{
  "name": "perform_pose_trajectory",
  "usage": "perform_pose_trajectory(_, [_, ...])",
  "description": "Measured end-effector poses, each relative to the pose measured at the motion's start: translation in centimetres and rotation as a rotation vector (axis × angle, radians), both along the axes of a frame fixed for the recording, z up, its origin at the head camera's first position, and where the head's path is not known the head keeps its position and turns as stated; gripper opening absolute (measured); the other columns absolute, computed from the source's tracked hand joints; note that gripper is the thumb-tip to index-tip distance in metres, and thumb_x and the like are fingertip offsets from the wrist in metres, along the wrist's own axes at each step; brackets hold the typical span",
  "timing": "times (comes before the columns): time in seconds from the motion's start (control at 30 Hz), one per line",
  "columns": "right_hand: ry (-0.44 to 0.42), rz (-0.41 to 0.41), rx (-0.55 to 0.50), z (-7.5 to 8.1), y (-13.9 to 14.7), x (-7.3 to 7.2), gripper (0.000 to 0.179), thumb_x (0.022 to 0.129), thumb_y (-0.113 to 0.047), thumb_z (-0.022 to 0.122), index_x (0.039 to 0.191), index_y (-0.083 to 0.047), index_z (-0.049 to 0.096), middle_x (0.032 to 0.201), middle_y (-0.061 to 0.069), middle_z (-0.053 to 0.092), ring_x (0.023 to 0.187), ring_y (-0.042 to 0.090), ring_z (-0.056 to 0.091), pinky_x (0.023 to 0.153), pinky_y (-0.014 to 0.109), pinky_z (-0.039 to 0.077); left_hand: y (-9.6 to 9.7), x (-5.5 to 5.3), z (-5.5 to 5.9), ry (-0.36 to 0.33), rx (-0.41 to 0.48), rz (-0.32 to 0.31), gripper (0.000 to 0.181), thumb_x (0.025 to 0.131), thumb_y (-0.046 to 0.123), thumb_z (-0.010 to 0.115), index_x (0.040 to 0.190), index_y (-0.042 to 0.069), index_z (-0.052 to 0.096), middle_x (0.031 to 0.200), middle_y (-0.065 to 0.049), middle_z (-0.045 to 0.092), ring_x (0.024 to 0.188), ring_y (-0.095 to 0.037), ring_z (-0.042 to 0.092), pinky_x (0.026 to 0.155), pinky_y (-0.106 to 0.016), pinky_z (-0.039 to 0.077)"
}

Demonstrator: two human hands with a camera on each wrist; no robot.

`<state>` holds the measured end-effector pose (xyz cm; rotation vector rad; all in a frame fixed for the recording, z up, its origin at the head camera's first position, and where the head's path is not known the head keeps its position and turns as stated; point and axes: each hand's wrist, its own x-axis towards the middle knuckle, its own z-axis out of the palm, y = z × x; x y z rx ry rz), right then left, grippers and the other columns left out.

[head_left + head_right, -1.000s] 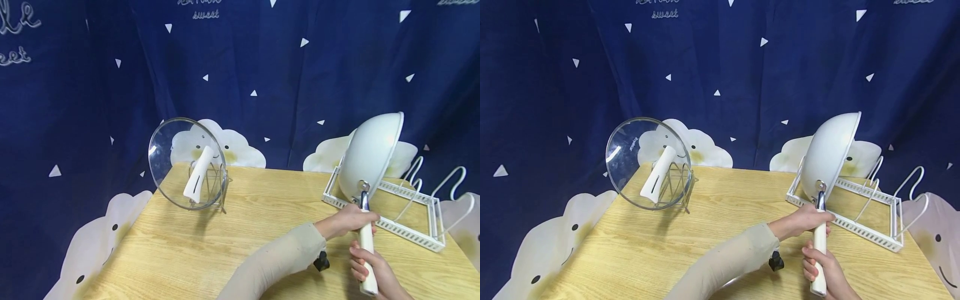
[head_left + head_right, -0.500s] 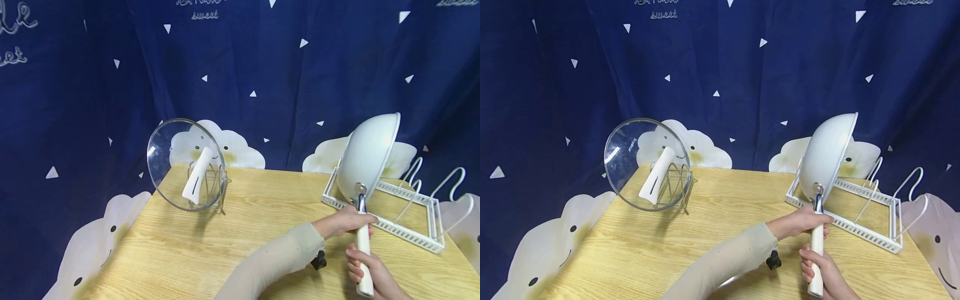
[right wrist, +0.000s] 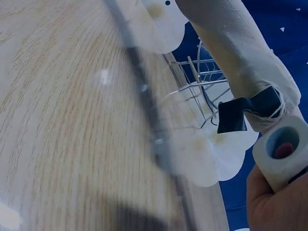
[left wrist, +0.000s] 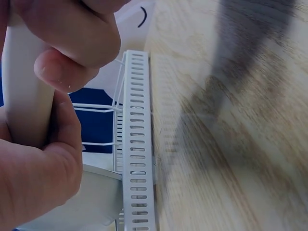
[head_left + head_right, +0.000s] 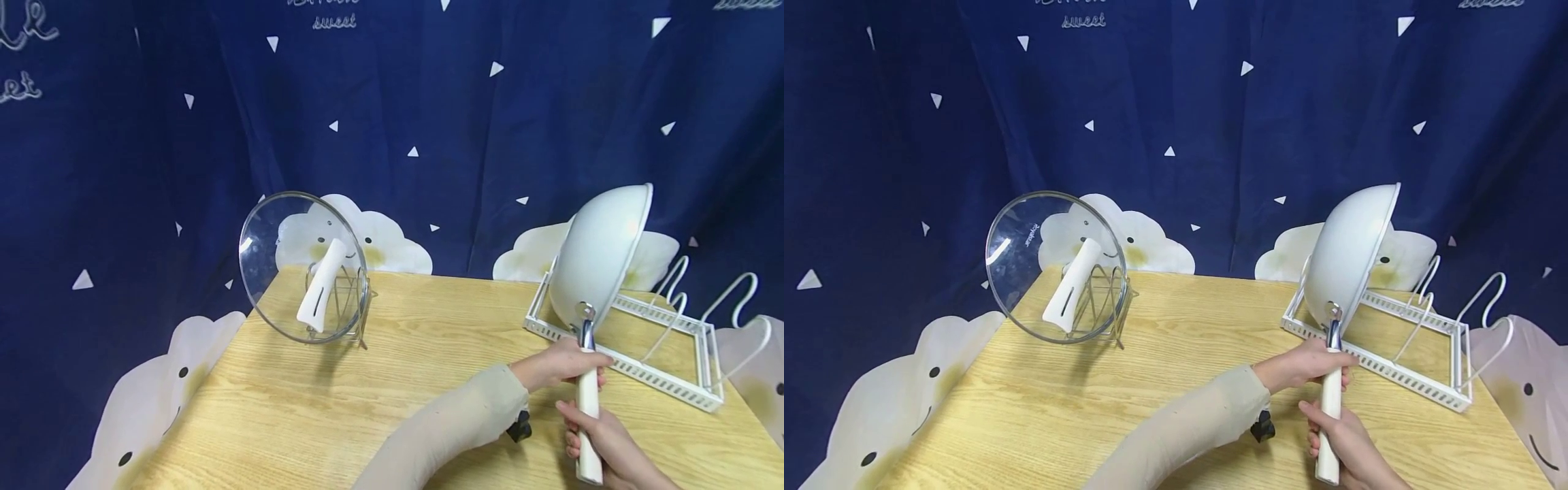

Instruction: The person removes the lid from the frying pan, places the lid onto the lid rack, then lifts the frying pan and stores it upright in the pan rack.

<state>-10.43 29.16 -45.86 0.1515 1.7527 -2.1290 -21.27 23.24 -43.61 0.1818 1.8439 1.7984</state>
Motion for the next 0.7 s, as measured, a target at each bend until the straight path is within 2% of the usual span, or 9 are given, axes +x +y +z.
perform_pose_trajectory(0.27, [0.015, -0.036, 0.033, -0.73, -0.12, -0.05, 0.014, 0.099, -0.014, 0.045, 0.087, -0.013, 0.039, 0.062, -0.004, 0.044, 0.050, 0.007, 0.046, 0.050, 0.021, 0.043, 0.03, -0.10, -0.55, 0.007, 0.004, -0.008, 0.024, 0.083, 0.012, 0.069, 0.065, 0.003, 0.056, 0.052, -0.006, 0.055, 0.043, -0.013, 0.051, 0.045, -0.024, 0.047])
perform_pose_trajectory(0.7, [-0.037, -0.045, 0.046, -0.31, -0.19, -0.07, 0.013, 0.099, -0.014, 0.046, 0.089, -0.012, 0.037, 0.064, -0.004, 0.045, 0.052, 0.007, 0.048, 0.052, 0.022, 0.044, -0.03, 0.08, -0.59, -0.002, 0.015, -0.008, 0.024, 0.084, 0.013, 0.069, 0.065, 0.005, 0.057, 0.052, -0.004, 0.054, 0.043, -0.012, 0.051, 0.043, -0.022, 0.043])
